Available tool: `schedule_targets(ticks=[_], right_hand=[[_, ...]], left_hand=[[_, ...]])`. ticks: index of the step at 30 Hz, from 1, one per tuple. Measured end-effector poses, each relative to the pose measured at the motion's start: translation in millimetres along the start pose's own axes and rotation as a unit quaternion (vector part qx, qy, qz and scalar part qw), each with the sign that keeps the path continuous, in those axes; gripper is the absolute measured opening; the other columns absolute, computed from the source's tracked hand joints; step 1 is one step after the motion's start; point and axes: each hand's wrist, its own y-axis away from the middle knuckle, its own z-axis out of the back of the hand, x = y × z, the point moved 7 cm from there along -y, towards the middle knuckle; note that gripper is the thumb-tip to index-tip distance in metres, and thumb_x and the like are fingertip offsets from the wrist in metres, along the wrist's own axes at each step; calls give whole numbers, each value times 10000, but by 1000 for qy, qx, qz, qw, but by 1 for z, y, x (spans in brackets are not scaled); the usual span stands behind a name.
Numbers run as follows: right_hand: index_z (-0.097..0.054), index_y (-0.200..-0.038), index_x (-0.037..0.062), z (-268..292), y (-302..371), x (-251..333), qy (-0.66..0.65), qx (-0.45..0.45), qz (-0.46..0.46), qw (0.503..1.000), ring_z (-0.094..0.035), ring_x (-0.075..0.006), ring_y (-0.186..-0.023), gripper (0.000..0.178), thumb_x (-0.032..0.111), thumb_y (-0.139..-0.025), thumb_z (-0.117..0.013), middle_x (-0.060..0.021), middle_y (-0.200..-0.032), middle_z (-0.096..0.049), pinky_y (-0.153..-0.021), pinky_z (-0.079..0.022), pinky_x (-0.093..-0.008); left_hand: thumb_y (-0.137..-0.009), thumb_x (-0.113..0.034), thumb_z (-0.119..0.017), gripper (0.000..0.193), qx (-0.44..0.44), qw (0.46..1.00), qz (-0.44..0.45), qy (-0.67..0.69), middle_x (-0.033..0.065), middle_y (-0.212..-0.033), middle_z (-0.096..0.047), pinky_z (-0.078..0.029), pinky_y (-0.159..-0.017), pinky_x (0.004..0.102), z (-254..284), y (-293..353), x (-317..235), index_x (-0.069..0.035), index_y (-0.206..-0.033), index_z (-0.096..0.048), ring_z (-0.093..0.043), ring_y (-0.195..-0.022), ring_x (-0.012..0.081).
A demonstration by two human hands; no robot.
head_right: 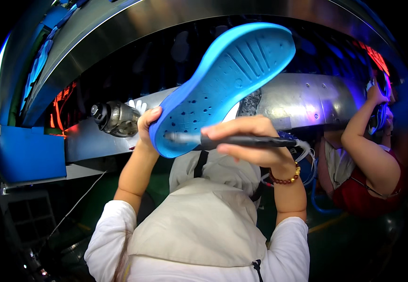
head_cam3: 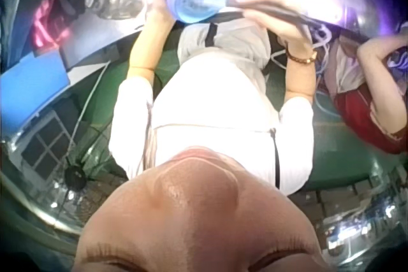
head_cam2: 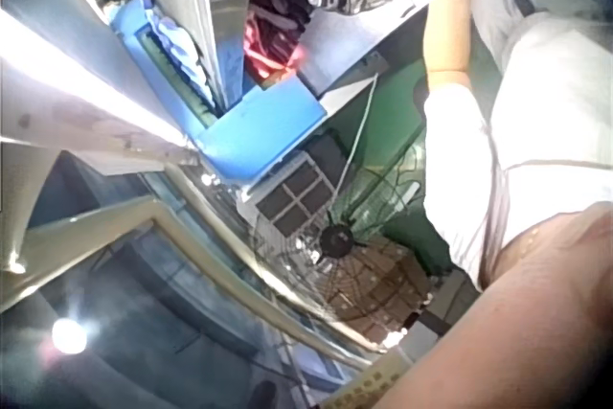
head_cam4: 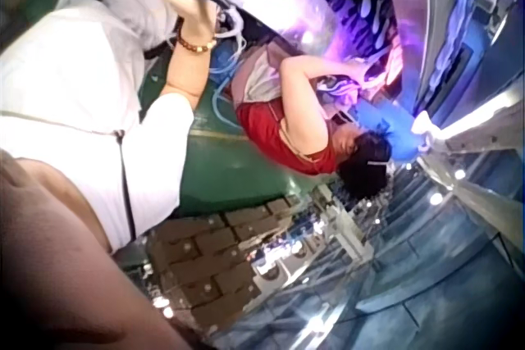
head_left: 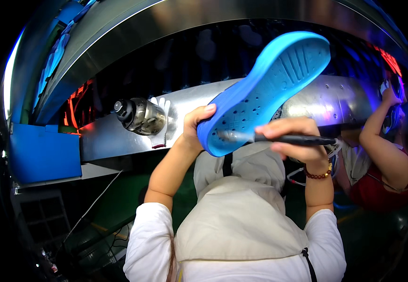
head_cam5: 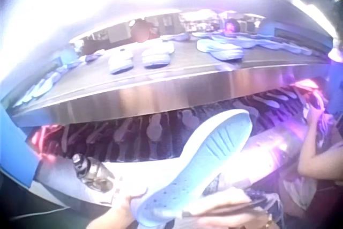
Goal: The person applies a liquid substance to blue shoe soles using a brush and then places the soles onto a moving conveyor belt.
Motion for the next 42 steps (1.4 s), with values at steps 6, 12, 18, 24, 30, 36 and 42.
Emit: schedule_targets(ticks=[6, 12, 18, 24, 30, 36, 42], right_hand=[[-644, -914, 9, -15, -2, 14, 109, 199, 27, 974, -618, -258, -911, 237, -19, -681, -680, -151, -956, -636, -815, -484, -321], [-606, -945, 2, -11, -5, 10, 118, 224, 11, 967, -615, -262, -903, 212, 8, -734, -624, -147, -971, -629, -776, -492, -318], [-631, -938, -2, -1, 3, 37, 147, 229, 28, 962, -606, -262, -941, 214, -10, -725, -645, -149, -976, -630, -784, -493, -317], [-633, -948, 17, 14, 10, 18, 184, 202, 13, 962, -616, -256, -914, 239, -23, -713, -647, -138, -988, -629, -788, -495, -317], [-625, -960, 1, 31, -1, -3, 145, 84, 3, 986, -605, -229, -938, 255, -12, -707, -654, -143, -975, -632, -841, -472, -319], [-641, -943, 15, 33, 2, -4, 102, 64, -19, 993, -619, -202, -884, 230, -13, -715, -644, -133, -970, -636, -784, -495, -291], [-650, -924, 17, 23, 6, -18, 122, 57, -9, 991, -629, -215, -873, 221, 13, -704, -667, -139, -940, -643, -782, -496, -291]], left_hand=[[-777, -378, -482, 666, -10, 984, 152, -91, 210, -1178, -486, -433, -848, 353, -6, -2, 9, 12, -1295, -332, -524, -1014, 270], [-795, -438, -477, 663, 17, 956, 260, -134, 214, -1152, -498, -460, -807, 359, -3, 1, 19, 11, -1271, -370, -545, -974, 278], [-761, -439, -502, 684, -70, 962, 232, -127, 223, -1150, -498, -466, -800, 360, 28, 16, 15, 19, -1257, -389, -547, -971, 282], [-754, -435, -488, 698, -69, 973, 173, -139, 213, -1172, -496, -435, -847, 360, 28, 26, 2, 23, -1269, -376, -542, -982, 285], [-719, -379, -513, 677, -83, 986, 118, -86, 196, -1197, -491, -412, -883, 340, 50, 36, -11, 28, -1250, -406, -532, -1016, 267], [-697, -353, -518, 667, -19, 996, 59, 60, 173, -1180, -516, -384, -917, 341, 62, 49, -31, 28, -1236, -423, -522, -1031, 266], [-725, -384, -521, 608, -42, 999, 12, 13, 164, -1110, -563, -426, -865, 354, 54, 48, -46, 16, -1182, -487, -555, -968, 258]])
